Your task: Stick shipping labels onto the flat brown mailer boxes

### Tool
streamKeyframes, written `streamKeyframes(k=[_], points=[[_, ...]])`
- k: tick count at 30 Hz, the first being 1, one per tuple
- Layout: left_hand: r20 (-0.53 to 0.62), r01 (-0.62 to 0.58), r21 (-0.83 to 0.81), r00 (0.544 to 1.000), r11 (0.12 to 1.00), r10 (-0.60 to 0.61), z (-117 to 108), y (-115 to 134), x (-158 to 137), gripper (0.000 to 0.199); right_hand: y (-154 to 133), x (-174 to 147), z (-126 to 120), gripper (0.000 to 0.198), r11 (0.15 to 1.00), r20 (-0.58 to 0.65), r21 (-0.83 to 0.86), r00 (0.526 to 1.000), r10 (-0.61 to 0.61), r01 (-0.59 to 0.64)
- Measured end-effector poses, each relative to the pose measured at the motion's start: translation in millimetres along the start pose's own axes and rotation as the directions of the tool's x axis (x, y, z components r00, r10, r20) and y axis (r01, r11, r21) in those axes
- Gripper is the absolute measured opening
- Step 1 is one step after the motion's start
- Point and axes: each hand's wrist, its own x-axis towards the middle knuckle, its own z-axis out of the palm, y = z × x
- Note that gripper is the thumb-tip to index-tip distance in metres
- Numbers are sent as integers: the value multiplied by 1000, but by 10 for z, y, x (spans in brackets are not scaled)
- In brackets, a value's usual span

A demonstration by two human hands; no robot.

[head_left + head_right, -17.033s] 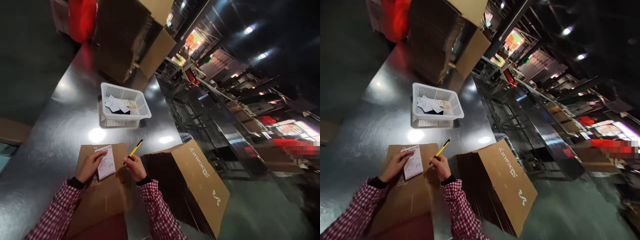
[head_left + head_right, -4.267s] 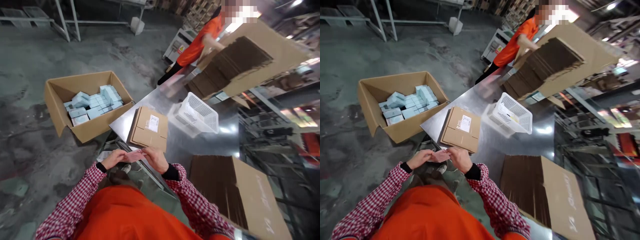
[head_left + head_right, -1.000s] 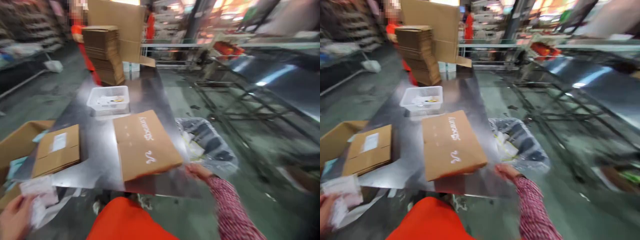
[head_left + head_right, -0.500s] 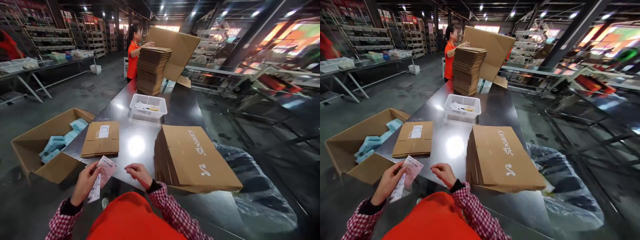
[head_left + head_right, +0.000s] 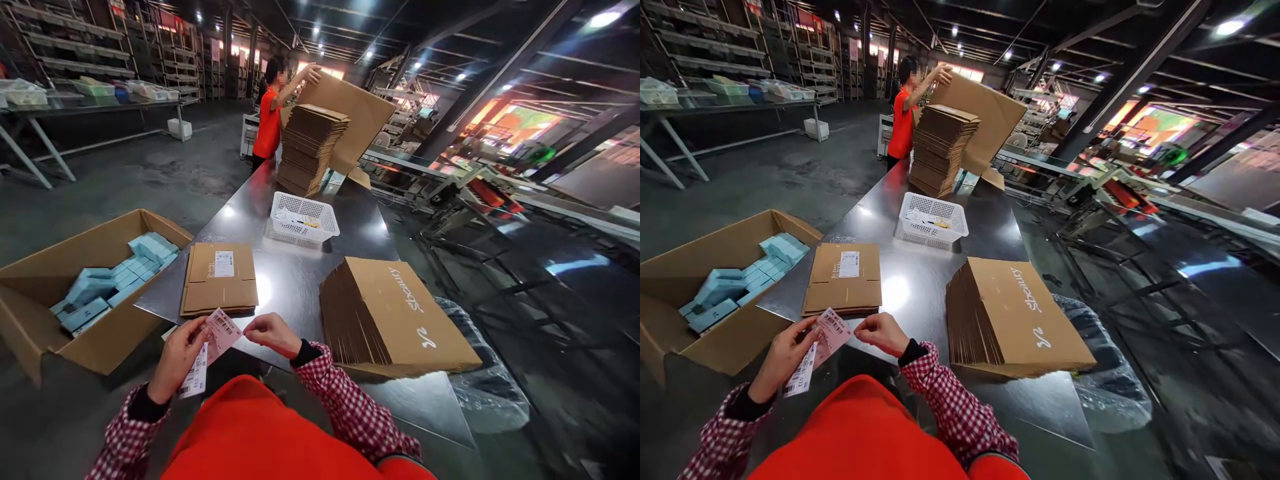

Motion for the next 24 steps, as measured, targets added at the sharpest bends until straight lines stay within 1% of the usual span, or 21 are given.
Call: streamKeyframes(k=[4,8,11,14,17,19,21,22,24], points=[[16,8,-12,1000,1000,-8,-36,-83,71,43,-31,128,69,17,999,2,-33,1000,27,-27],[5,19,-8,1000,1000,-19,-79,-109,155,41,-24,290,88,15,1000,31,-16,999,-10,10],[-4,33,4,999,999,-33,-98,-136,227,40,-12,428,62,14,1000,63,14,998,-15,14],[-10,86,-14,996,996,-86,-88,-176,322,42,-15,557,27,14,998,99,64,995,-7,1],[19,130,-59,991,990,-129,-57,-203,453,46,-51,679,-1,14,990,146,134,989,19,-38],[39,139,-92,990,986,-136,-41,-185,541,50,-82,771,-20,15,979,160,188,986,43,-73],[11,152,-118,988,981,-151,-36,-125,607,54,-99,879,-42,16,966,152,241,987,56,-92],[-18,145,-123,989,982,-148,-35,-80,628,53,-98,935,-52,17,960,144,263,988,59,-95],[-50,100,-113,993,989,-106,-23,21,647,47,-71,1039,-64,20,950,116,300,992,55,-88]])
